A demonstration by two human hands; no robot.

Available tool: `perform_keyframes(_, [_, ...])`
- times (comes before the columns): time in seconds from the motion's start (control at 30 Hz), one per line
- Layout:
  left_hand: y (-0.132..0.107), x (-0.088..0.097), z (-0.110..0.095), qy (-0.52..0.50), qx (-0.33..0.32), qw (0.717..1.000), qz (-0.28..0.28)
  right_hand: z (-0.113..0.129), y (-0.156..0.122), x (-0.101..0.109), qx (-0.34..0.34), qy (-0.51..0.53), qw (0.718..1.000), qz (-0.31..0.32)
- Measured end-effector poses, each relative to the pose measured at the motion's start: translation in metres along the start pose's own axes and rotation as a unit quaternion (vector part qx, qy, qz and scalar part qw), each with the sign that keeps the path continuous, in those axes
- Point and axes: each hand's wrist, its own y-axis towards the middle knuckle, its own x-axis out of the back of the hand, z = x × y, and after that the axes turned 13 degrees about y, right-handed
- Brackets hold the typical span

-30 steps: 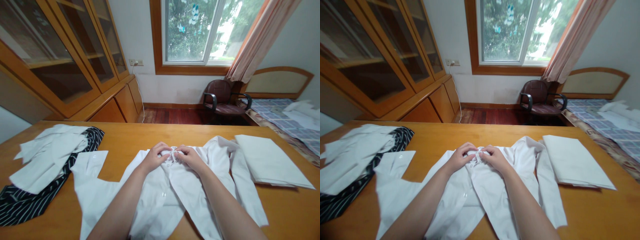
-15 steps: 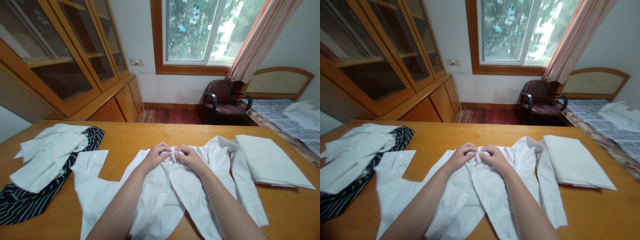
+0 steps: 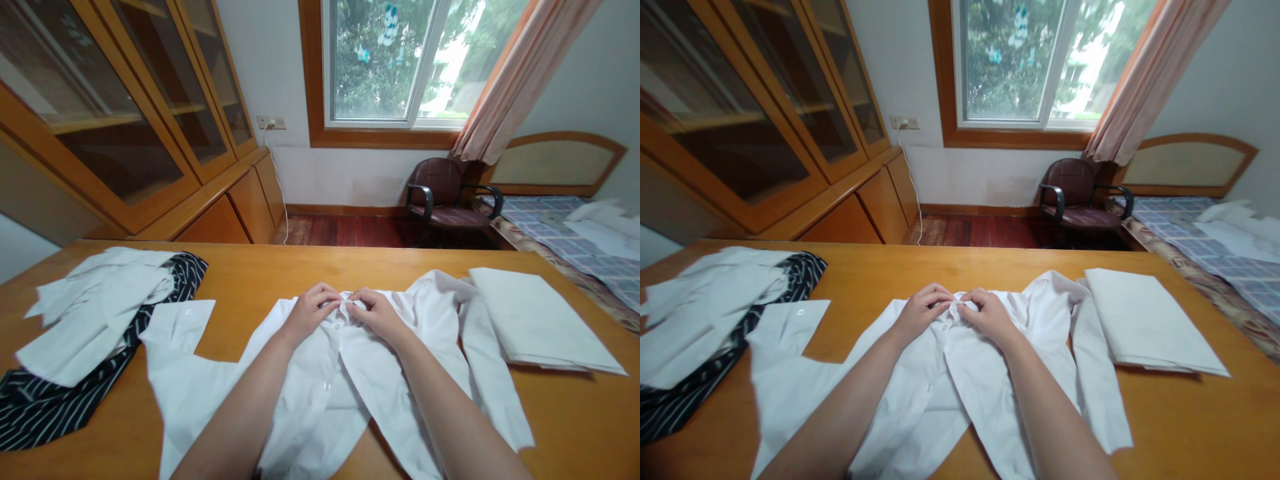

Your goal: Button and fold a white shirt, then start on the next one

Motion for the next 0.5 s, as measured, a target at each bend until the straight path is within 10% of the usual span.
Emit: perform_keyframes(0.5, [0.0003,-0.002,0.0,0.02,0.0,1.0,-0.011,-0.0044,0.0007,-0.0041,-0.006,-0.02,0.998,-0.054])
